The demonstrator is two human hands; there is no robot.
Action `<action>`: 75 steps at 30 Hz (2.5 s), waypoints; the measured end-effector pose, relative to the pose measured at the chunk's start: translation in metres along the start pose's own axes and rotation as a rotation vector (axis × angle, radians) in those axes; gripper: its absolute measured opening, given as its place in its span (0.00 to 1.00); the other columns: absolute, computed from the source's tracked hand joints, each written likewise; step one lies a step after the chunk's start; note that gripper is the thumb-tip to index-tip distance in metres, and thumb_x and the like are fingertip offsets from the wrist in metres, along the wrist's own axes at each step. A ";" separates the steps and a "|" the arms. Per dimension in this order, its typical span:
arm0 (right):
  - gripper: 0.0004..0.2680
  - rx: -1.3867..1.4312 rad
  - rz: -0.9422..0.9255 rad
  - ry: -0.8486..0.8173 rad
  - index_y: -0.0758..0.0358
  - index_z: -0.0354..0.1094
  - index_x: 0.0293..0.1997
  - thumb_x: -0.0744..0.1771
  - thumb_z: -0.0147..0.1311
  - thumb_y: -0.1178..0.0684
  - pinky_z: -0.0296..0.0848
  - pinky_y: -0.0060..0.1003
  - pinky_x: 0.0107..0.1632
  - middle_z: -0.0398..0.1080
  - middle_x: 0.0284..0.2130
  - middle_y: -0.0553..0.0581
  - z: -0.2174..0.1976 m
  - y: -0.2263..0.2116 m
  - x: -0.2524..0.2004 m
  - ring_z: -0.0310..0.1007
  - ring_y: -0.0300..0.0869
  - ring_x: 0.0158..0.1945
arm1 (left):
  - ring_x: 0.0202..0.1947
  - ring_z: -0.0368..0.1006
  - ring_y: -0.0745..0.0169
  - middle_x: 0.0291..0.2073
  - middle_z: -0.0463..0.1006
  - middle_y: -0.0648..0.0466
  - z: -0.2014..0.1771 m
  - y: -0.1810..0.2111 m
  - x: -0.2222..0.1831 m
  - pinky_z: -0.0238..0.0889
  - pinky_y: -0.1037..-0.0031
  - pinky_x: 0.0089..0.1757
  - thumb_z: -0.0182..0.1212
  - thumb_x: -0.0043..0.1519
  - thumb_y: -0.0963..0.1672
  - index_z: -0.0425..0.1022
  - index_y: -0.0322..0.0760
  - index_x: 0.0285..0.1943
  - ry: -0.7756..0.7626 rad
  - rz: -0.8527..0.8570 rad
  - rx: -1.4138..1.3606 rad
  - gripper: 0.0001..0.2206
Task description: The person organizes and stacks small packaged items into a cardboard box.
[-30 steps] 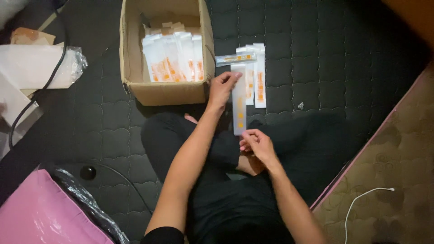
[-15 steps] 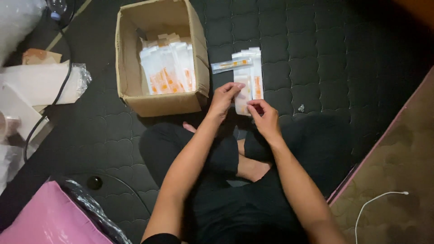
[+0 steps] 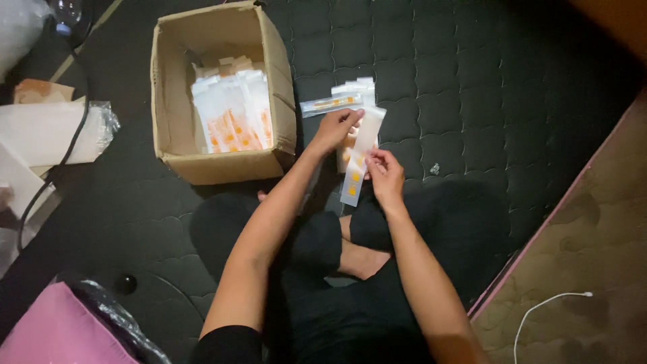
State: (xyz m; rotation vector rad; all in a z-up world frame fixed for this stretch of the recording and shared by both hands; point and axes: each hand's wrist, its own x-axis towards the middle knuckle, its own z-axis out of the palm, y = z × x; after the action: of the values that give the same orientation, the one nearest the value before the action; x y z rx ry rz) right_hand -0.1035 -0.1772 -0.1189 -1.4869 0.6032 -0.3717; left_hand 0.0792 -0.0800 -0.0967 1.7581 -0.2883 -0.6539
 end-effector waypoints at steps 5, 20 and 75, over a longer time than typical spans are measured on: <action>0.09 -0.012 0.022 -0.006 0.66 0.71 0.54 0.68 0.57 0.62 0.81 0.32 0.32 0.73 0.37 0.65 0.003 -0.007 -0.008 0.75 0.39 0.28 | 0.51 0.75 0.43 0.46 0.79 0.44 -0.039 0.012 -0.028 0.72 0.58 0.46 0.69 0.60 0.46 0.80 0.35 0.51 0.350 0.504 0.891 0.14; 0.10 -0.281 0.050 0.092 0.61 0.74 0.53 0.67 0.61 0.57 0.81 0.33 0.34 0.76 0.35 0.60 -0.002 -0.047 0.023 0.75 0.39 0.30 | 0.48 0.67 0.60 0.44 0.74 0.52 -0.040 -0.006 -0.019 0.56 0.62 0.55 0.46 0.72 0.41 0.73 0.42 0.51 0.556 0.265 1.673 0.08; 0.12 -1.555 -0.150 -0.867 0.59 0.76 0.26 0.62 0.60 0.40 0.71 0.43 0.36 0.73 0.21 0.52 0.388 -0.100 0.132 0.69 0.47 0.28 | 0.36 0.74 0.65 0.41 0.81 0.57 -0.311 0.054 -0.104 0.71 0.76 0.41 0.55 0.64 0.42 0.78 0.38 0.48 0.829 0.340 -0.247 0.08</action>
State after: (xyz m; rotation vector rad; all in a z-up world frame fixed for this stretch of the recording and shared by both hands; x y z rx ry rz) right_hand 0.2420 0.0543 -0.0474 -2.8804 -0.0587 0.8567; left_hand 0.1778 0.2089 0.0340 1.5457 0.0721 0.2928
